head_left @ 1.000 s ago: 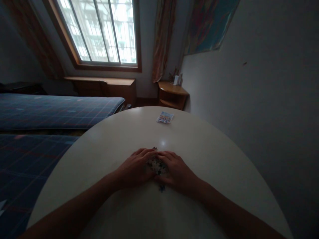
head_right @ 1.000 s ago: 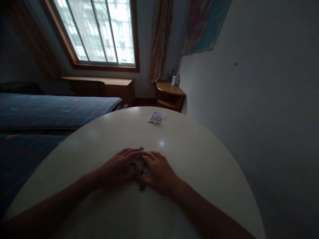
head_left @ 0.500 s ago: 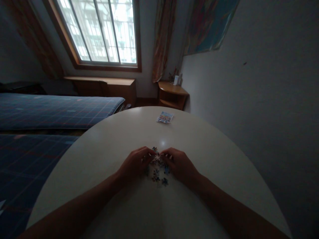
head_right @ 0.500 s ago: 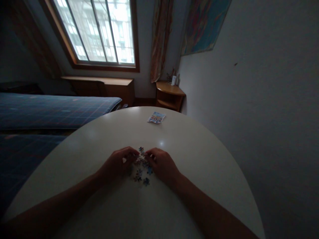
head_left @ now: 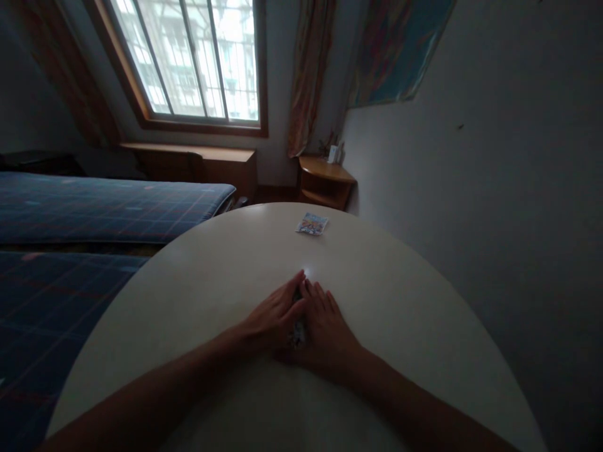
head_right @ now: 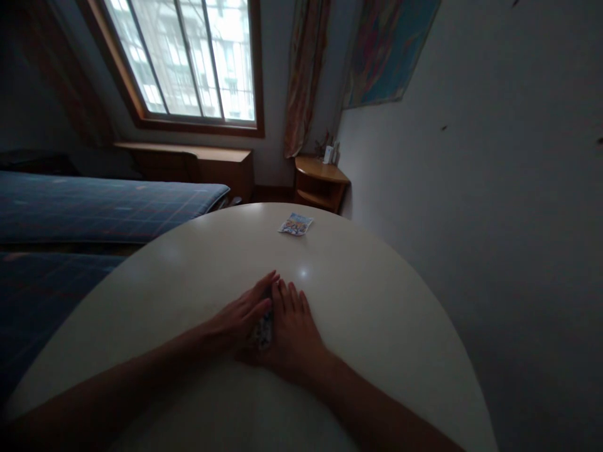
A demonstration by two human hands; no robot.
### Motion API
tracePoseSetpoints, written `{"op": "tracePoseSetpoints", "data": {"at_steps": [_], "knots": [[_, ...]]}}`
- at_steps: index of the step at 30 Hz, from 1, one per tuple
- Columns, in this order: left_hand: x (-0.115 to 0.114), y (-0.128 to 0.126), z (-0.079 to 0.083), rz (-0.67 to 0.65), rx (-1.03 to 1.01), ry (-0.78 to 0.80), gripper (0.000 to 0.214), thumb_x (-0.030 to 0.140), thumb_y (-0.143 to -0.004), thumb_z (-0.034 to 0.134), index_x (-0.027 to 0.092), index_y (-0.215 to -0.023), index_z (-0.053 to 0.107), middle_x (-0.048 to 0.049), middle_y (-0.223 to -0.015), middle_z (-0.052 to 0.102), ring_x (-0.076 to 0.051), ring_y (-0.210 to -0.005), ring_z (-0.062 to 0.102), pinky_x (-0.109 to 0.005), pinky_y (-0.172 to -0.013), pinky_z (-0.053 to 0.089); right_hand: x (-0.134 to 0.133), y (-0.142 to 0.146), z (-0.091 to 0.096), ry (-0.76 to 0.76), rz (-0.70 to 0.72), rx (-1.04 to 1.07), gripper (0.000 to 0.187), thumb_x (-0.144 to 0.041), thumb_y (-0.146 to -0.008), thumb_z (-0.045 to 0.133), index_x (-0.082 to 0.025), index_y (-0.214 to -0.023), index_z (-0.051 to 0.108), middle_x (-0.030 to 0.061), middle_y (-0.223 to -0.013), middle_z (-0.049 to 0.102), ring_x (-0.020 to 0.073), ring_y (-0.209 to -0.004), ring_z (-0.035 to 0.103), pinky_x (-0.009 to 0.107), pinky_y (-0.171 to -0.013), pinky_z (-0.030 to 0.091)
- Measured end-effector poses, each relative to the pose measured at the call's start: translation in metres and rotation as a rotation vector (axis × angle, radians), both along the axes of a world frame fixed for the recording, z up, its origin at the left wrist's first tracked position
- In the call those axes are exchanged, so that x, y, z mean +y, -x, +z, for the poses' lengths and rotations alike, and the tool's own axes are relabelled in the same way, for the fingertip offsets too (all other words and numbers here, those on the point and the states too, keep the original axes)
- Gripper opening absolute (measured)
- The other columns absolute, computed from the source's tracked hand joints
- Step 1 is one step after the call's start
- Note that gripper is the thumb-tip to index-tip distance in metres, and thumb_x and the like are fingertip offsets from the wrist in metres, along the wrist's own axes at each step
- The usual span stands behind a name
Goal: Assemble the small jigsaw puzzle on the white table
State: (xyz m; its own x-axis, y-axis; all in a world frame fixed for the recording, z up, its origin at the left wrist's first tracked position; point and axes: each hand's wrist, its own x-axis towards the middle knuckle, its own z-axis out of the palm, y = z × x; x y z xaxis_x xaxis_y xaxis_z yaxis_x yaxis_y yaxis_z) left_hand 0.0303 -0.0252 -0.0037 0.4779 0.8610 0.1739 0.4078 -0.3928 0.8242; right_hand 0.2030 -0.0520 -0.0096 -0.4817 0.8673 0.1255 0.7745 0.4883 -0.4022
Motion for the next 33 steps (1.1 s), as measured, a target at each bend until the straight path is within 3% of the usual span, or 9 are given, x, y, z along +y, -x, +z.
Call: {"op": "tracePoseSetpoints", "data": {"at_steps": [2, 5, 10, 15, 17, 21, 25, 29, 33], "knots": [[0.001, -0.008, -0.002, 0.039, -0.219, 0.082, 0.066, 0.054, -0.099, 0.038, 0.021, -0.155, 0.024, -0.0099, -0.162, 0.025, -0.025, -0.149, 0.024, -0.042, -0.122, 0.023, 0.006, 0.011, 0.001, -0.027, 0.004, 0.027, 0.123, -0.070, -0.065, 0.073, -0.007, -0.155, 0.019, 0.0258, -0.160, 0.020, 0.0408, -0.148, 0.016, 0.060, -0.119, 0.019], [0.008, -0.009, -0.009, 0.168, -0.496, 0.120, 0.060, 0.052, -0.099, 0.034, 0.020, -0.150, 0.032, -0.0105, -0.157, 0.035, -0.023, -0.146, 0.030, -0.040, -0.120, 0.026, 0.011, 0.016, 0.006, -0.063, 0.021, 0.065, 0.108, -0.066, -0.068, 0.074, -0.008, -0.149, 0.035, 0.0249, -0.154, 0.035, 0.0398, -0.145, 0.027, 0.057, -0.119, 0.023], [0.014, -0.002, -0.008, 0.340, -0.673, 0.149, 0.049, 0.045, -0.097, 0.034, 0.020, -0.137, 0.046, -0.0118, -0.145, 0.052, -0.024, -0.140, 0.041, -0.045, -0.117, 0.029, 0.010, 0.014, 0.016, -0.103, 0.113, 0.135, 0.080, -0.060, -0.075, 0.071, -0.017, -0.139, 0.050, 0.0162, -0.144, 0.049, 0.0322, -0.137, 0.040, 0.048, -0.116, 0.033], [0.011, -0.003, 0.005, 0.385, -0.715, 0.161, 0.044, 0.040, -0.095, 0.033, 0.017, -0.122, 0.059, -0.0120, -0.136, 0.060, -0.026, -0.127, 0.055, -0.042, -0.110, 0.039, 0.019, 0.030, 0.018, -0.137, 0.189, 0.166, 0.086, -0.056, -0.071, 0.076, -0.015, -0.141, 0.046, 0.0175, -0.141, 0.050, 0.0323, -0.133, 0.042, 0.048, -0.114, 0.034], [0.013, -0.001, 0.006, 0.422, -0.744, 0.179, 0.045, 0.040, -0.095, 0.032, 0.015, -0.123, 0.057, -0.0142, -0.133, 0.063, -0.026, -0.123, 0.058, -0.042, -0.107, 0.042, 0.025, 0.038, 0.016, -0.157, 0.202, 0.198, 0.075, -0.048, -0.074, 0.076, -0.016, -0.136, 0.051, 0.0157, -0.136, 0.055, 0.0293, -0.130, 0.045, 0.044, -0.112, 0.036], [0.019, 0.007, 0.005, 0.460, -0.732, 0.181, 0.047, 0.041, -0.095, 0.030, 0.015, -0.128, 0.052, -0.0142, -0.135, 0.061, -0.025, -0.132, 0.051, -0.046, -0.113, 0.033, 0.030, 0.044, 0.016, -0.195, 0.209, 0.145, 0.037, -0.037, -0.082, 0.070, -0.021, -0.115, 0.064, 0.0107, -0.122, 0.063, 0.0259, -0.117, 0.053, 0.042, -0.102, 0.041], [0.019, 0.011, 0.002, 0.417, -0.678, 0.191, 0.049, 0.046, -0.095, 0.030, 0.017, -0.128, 0.052, -0.0146, -0.137, 0.060, -0.025, -0.132, 0.052, -0.047, -0.112, 0.035, 0.033, 0.040, 0.022, -0.243, 0.057, 0.032, 0.016, -0.027, -0.088, 0.061, -0.021, -0.101, 0.067, 0.0088, -0.107, 0.066, 0.0242, -0.102, 0.057, 0.039, -0.090, 0.044], [0.017, 0.008, -0.002, 0.334, -0.598, 0.157, 0.051, 0.051, -0.095, 0.034, 0.017, -0.127, 0.052, -0.0155, -0.138, 0.058, -0.026, -0.130, 0.053, -0.045, -0.109, 0.039, 0.038, 0.032, 0.025, -0.242, -0.084, 0.039, 0.012, -0.025, -0.088, 0.056, -0.019, -0.091, 0.066, 0.0108, -0.096, 0.066, 0.0250, -0.095, 0.058, 0.036, -0.082, 0.045], [0.012, 0.003, -0.007, 0.259, -0.486, 0.076, 0.047, 0.044, -0.092, 0.046, 0.015, -0.129, 0.050, -0.0164, -0.139, 0.055, -0.025, -0.131, 0.051, -0.044, -0.112, 0.035, 0.041, 0.024, 0.025, -0.227, -0.202, 0.127, 0.013, -0.027, -0.088, 0.055, -0.018, -0.084, 0.063, 0.0107, -0.091, 0.066, 0.0244, -0.089, 0.060, 0.033, -0.076, 0.044]]}}
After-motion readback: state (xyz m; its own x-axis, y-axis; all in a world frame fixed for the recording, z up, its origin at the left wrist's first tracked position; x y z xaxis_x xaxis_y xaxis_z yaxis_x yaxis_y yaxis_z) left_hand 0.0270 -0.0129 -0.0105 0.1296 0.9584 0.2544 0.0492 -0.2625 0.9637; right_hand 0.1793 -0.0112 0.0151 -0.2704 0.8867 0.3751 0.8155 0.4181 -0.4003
